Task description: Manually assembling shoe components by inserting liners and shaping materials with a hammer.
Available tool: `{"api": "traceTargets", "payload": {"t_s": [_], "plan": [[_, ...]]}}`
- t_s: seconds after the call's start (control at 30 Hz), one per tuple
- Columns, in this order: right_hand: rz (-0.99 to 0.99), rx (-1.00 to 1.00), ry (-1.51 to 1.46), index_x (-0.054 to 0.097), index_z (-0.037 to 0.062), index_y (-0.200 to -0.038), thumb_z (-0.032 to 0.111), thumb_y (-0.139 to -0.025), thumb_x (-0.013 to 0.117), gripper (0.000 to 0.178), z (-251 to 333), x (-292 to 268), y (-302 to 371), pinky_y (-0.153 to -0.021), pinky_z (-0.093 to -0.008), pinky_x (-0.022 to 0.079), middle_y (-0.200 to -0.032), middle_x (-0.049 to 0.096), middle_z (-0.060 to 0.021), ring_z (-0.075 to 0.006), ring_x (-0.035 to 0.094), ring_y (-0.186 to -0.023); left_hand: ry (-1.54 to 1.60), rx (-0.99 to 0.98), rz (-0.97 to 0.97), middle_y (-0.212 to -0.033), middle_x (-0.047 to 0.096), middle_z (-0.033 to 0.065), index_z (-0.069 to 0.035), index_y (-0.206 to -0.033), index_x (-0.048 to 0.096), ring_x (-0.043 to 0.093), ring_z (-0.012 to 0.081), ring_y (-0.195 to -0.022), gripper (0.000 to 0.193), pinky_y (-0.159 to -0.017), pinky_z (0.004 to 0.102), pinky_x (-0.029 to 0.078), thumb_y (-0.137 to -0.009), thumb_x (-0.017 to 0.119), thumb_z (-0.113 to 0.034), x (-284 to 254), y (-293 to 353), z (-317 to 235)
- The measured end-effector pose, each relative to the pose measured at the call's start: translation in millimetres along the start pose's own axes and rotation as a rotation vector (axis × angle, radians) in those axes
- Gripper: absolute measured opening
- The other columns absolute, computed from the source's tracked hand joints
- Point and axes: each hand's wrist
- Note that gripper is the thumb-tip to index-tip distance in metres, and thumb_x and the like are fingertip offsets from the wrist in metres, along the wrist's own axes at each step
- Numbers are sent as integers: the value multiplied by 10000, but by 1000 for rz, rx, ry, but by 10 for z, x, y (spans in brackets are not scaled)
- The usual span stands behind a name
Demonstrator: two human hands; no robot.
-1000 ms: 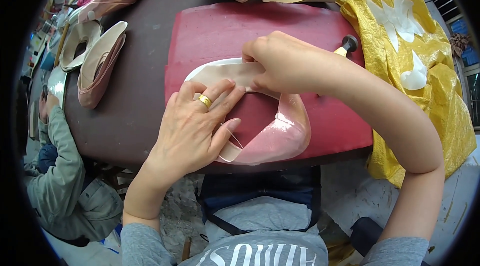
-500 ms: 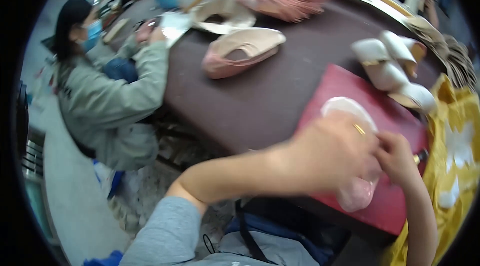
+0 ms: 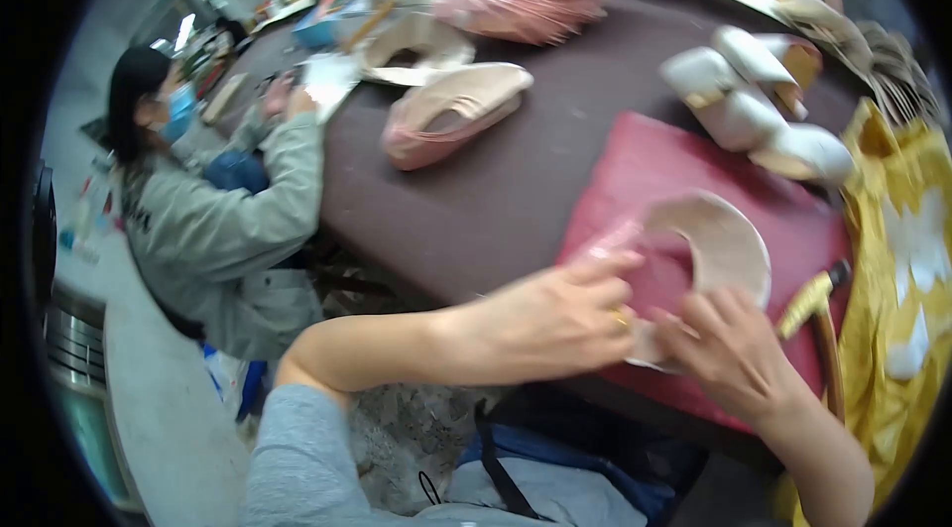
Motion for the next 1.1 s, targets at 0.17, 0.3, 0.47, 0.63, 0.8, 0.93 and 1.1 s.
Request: {"api": "traceTargets", "payload": {"t_s": [0.17, 0.3, 0.47, 0.63, 0.8, 0.93, 1.1], "plan": [[-120, -77, -293, 595, 80, -920, 116, -773, 602, 151, 11, 351, -52, -642, -307, 475, -861, 531, -63, -200, 526, -738, -117, 184, -286, -1079, 590, 12, -113, -1008, 629, 593, 135, -991, 193, -1010, 357, 451, -816, 629, -95, 232, 123, -9], [-96, 147, -366, 651, 51, -980, 48, -762, 626, 219, -176, 376, 13, -651, -327, 493, -877, 626, -81, -228, 570, -692, -295, 394, -387, -1054, 595, -11, -127, -961, 673, 587, 102, -951, 152, -942, 318, 461, -820, 626, -91, 392, 109, -10], [-108, 639, -754, 668, -1, -964, -21, -684, 688, 281, -118, 293, 117, -625, -326, 500, -858, 648, -103, -238, 600, -663, -183, 215, -209, -1027, 630, -16, -122, -981, 689, 588, 98, -917, 172, -912, 293, 428, -823, 628, -90, 435, -9, 0], [-171, 545, -717, 671, -15, -964, -46, -660, 703, 307, -139, 353, 162, -617, -309, 496, -868, 654, -111, -229, 595, -653, -227, 176, -144, -1028, 649, -1, -106, -988, 698, 595, 106, -893, 182, -904, 293, 410, -816, 641, -97, 377, -81, -144], [-140, 609, -755, 672, -11, -987, -55, -676, 688, 315, -128, 226, 228, -616, -295, 488, -884, 643, -114, -222, 574, -653, -63, 115, -67, -1031, 659, 12, -89, -1008, 700, 598, 111, -860, 208, -904, 291, 401, -805, 656, -103, 293, -82, -131], [-121, 563, -657, 673, -9, -1018, -59, -691, 674, 331, -5, 191, 309, -624, -287, 485, -924, 625, -116, -221, 566, -688, 119, 7, -67, -1025, 663, 10, -82, -1017, 702, 592, 110, -825, 224, -901, 281, 398, -797, 663, -104, 188, -233, -43], [-221, 567, -678, 673, -20, -1057, -62, -696, 668, 363, 183, 191, 350, -640, -281, 486, -989, 598, -116, -220, 566, -757, -14, -52, -75, -997, 663, 5, -81, -1004, 706, 569, 106, -757, 228, -878, 270, 398, -780, 667, -96, 136, -475, 84]]}}
Point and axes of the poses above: each hand's wrist, its own y-axis away from the middle knuckle, its own x-axis out of the palm, z = x × y
